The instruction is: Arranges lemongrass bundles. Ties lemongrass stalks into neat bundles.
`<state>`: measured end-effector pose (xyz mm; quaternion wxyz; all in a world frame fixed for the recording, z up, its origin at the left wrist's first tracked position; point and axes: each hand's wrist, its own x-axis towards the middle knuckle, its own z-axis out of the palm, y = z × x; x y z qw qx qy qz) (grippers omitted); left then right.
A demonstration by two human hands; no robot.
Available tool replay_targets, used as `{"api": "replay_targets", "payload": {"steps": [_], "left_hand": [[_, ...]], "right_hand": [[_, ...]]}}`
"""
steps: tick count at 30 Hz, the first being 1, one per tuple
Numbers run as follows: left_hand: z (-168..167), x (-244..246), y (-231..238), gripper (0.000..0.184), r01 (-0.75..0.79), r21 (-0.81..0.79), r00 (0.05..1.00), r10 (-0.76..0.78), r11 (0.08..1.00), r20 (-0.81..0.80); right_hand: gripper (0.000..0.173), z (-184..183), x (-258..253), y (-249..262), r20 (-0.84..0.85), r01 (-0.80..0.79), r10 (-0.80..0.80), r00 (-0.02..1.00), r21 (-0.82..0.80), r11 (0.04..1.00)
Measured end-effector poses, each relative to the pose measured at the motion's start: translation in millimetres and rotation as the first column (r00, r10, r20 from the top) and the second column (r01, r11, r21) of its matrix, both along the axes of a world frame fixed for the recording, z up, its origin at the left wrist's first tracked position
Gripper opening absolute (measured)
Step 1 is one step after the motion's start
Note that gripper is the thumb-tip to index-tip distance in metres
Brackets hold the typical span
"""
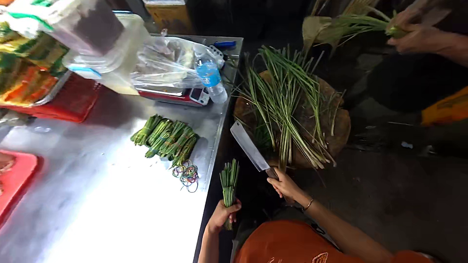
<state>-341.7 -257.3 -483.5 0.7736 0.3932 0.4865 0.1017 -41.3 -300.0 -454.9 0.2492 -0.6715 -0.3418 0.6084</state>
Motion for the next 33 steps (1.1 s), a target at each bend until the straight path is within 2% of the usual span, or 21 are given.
{"api": "replay_targets", "payload": {"steps": [4, 7, 9, 13, 16, 19, 26, 33], "left_hand": [[2, 38, 75, 0.015, 0.279, 0.053, 0.959, -0.275, 0.959, -0.074], [7, 71, 123, 0.017, 0.449, 0.057, 0.887, -0.437, 0.891, -0.151], [5, 89, 150, 0.019, 0.569, 0.037, 0.811, -0.553, 0.822, -0.189], [-5, 117, 189, 0.017, 0.750, -0.026, 0.648, -0.741, 0.661, -0.177], [-12, 129, 207, 0.014, 0.814, -0.105, 0.546, -0.814, 0.572, -0.198], [-23, 133, 220, 0.013, 0.850, -0.147, 0.477, -0.857, 0.507, -0.196], [-21, 139, 231, 0.018, 0.883, -0.187, 0.391, -0.896, 0.430, -0.210], [-24, 139, 234, 0.016, 0.873, -0.210, 0.400, -0.892, 0.441, -0.211]], "right_hand": [[0.046, -14, 9, -19, -0.047, 0.169, -0.173, 0.984, -0.079, 0.982], [0.054, -9, 10, -25, 0.061, 0.254, -0.250, 0.966, -0.062, 0.965], [0.056, -2, 6, -34, 0.173, 0.297, -0.297, 0.939, 0.025, 0.954], [0.049, 12, 2, -55, 0.337, 0.254, -0.382, 0.861, 0.365, 0.896], [0.045, 21, 0, -53, 0.456, 0.179, -0.379, 0.805, 0.423, 0.888], [0.048, 17, -3, -47, 0.559, 0.106, -0.280, 0.780, 0.323, 0.940], [0.051, 19, -21, -22, 0.590, 0.034, -0.042, 0.806, 0.025, 0.999], [0.046, 14, -34, -13, 0.636, -0.003, 0.021, 0.771, -0.030, 1.000]]}}
